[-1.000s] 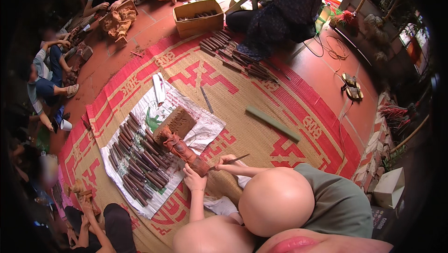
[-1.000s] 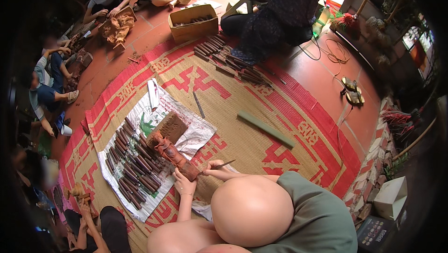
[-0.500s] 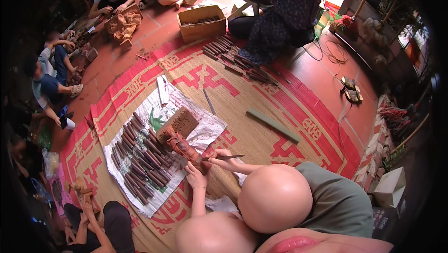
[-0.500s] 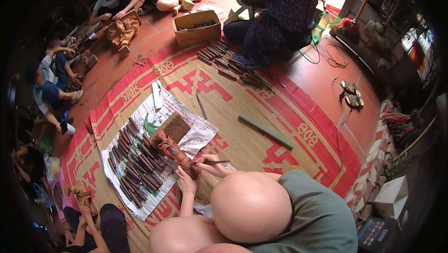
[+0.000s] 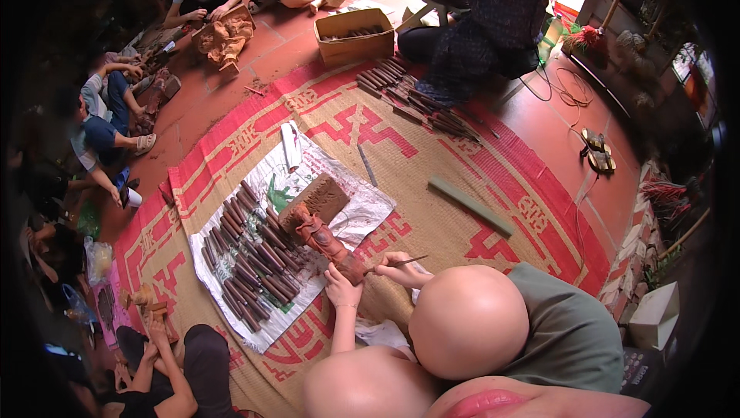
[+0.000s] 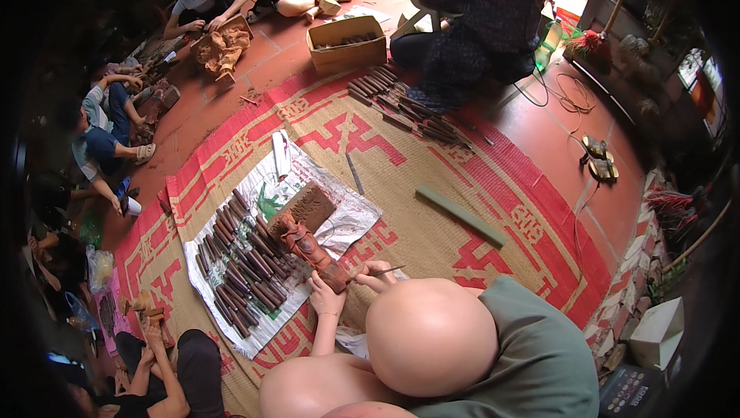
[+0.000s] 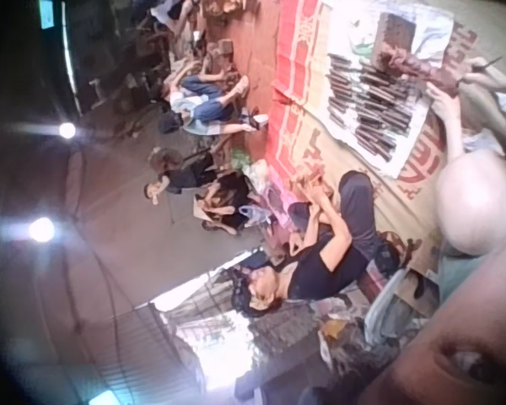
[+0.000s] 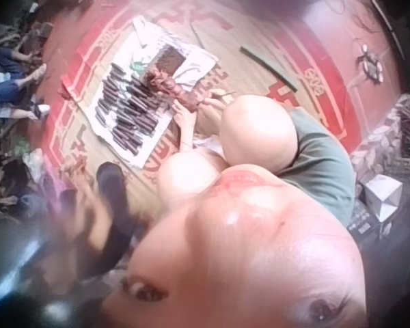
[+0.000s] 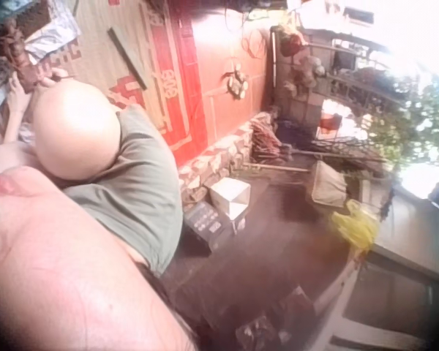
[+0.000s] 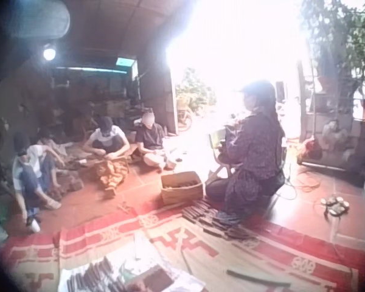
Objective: The person carves a small wooden figurine using a chisel while seated on a mat. They hold the figurine in one hand and use the chisel to shape details, occasionally rotating the piece to access different sides.
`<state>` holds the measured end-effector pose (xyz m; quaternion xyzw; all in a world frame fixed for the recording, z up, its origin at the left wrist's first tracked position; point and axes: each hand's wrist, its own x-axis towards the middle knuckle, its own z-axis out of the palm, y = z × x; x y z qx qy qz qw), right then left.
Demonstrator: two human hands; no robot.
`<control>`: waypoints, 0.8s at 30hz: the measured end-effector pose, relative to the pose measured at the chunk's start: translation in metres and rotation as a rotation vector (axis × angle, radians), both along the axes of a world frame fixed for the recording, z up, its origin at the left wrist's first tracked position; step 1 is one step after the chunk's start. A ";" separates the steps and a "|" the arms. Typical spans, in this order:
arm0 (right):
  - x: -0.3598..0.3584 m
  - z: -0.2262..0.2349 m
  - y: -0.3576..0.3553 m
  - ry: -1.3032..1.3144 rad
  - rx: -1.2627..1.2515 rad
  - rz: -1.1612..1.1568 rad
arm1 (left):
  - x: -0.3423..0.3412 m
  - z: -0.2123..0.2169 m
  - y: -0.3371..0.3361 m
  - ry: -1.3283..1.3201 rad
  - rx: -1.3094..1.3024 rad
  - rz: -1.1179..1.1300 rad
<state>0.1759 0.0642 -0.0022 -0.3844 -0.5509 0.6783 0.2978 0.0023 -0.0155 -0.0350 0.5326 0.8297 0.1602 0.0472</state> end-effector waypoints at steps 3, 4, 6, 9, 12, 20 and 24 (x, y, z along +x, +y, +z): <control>-0.003 0.020 0.004 0.053 -0.074 -0.064 | 0.003 0.000 0.002 -0.024 0.013 -0.019; -0.008 0.016 0.010 0.048 -0.017 -0.087 | 0.005 0.001 0.004 -0.038 0.019 -0.017; -0.011 0.045 0.020 -0.024 0.050 -0.033 | 0.005 0.011 0.007 -0.086 -0.009 -0.008; -0.009 0.014 -0.001 0.005 0.065 -0.079 | 0.005 0.023 0.005 -0.080 -0.031 -0.013; 0.000 0.022 -0.004 0.006 -0.026 -0.004 | 0.005 0.020 0.005 -0.080 -0.036 -0.016; -0.006 0.009 0.008 -0.001 0.064 -0.053 | 0.005 0.016 0.005 -0.087 -0.074 0.015; 0.012 -0.008 0.008 0.138 -0.289 -0.016 | 0.005 0.019 0.005 -0.076 -0.075 -0.008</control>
